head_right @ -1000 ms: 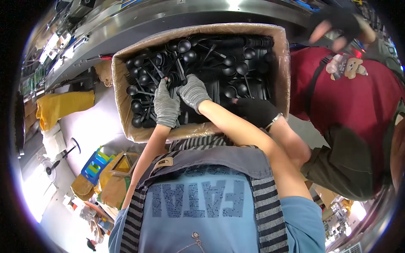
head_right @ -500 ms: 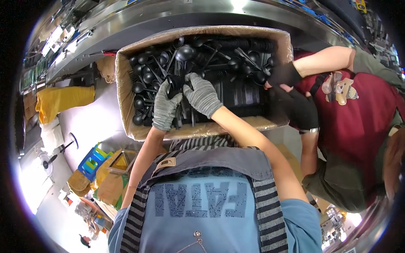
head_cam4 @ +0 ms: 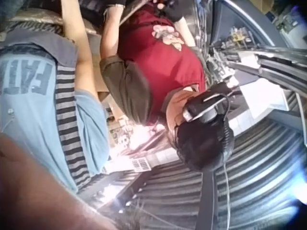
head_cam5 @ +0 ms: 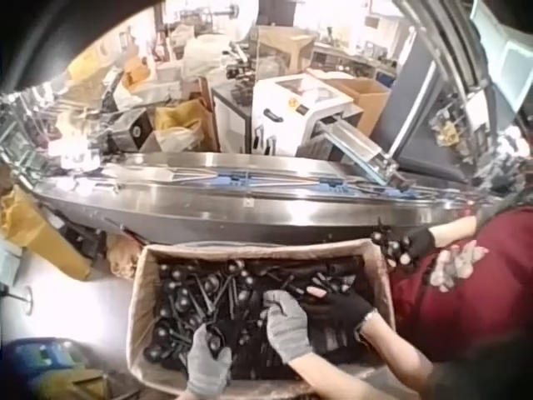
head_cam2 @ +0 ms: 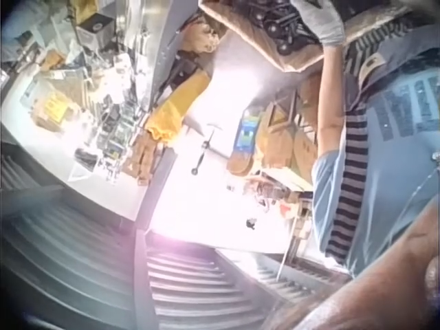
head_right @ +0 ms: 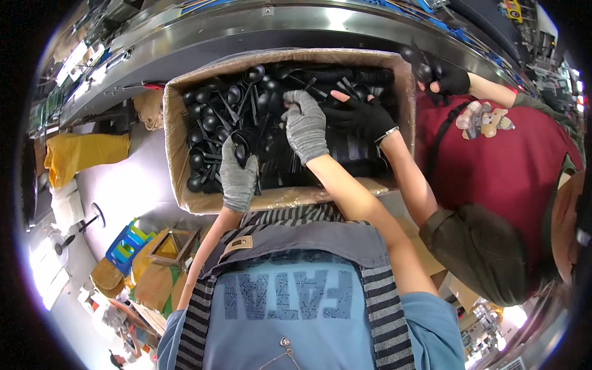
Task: Sort and pack black plastic components into a cardboard box at a warehouse packing station.
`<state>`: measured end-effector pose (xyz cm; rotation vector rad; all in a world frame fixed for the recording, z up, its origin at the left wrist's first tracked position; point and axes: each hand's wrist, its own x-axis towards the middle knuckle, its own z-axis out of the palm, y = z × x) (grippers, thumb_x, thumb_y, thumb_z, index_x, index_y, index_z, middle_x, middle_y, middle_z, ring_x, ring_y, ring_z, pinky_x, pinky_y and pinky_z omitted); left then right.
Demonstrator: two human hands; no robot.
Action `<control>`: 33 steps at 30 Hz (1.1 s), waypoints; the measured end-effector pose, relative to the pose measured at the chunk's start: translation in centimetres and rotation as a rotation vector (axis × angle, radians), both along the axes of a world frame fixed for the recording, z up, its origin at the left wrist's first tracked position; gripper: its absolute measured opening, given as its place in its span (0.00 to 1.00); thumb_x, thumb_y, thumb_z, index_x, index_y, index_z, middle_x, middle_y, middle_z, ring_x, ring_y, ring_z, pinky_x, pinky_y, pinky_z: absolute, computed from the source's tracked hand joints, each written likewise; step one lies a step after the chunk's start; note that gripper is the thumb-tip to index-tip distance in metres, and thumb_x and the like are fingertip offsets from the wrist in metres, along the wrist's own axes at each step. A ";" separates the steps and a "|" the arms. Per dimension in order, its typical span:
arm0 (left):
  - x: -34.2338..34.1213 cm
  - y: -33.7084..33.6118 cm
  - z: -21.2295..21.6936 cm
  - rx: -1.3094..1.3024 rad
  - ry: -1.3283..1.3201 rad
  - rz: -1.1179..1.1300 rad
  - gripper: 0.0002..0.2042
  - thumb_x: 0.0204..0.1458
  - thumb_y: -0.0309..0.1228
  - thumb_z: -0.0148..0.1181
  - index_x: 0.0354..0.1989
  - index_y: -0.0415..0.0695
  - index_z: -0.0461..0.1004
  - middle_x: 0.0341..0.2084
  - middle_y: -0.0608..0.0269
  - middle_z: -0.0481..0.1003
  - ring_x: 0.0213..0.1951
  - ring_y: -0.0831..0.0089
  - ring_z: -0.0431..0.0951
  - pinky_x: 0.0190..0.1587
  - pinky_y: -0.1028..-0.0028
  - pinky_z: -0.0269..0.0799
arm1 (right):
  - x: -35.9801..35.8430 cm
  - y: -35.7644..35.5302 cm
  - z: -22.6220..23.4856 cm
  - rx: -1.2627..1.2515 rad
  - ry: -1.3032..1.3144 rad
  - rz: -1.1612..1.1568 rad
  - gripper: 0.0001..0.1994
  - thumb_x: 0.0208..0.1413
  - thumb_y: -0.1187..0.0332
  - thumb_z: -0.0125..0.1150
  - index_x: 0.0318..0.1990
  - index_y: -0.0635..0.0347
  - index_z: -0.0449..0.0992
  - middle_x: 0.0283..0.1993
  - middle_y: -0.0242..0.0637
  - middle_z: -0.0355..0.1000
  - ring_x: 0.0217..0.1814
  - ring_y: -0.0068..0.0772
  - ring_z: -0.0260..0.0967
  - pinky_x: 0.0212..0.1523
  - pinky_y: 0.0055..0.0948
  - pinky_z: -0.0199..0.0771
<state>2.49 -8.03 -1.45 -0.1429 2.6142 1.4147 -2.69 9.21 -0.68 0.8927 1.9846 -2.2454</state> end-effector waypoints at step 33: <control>1.5 -0.8 5.9 0.793 -0.668 -0.379 0.14 0.52 0.28 0.57 0.46 0.38 0.69 0.23 0.65 0.71 0.25 0.74 0.71 0.29 0.72 0.67 | 6.9 1.5 5.3 -0.174 0.118 0.642 0.13 0.45 0.77 0.62 0.40 0.62 0.70 0.43 0.37 0.73 0.46 0.25 0.70 0.50 0.28 0.70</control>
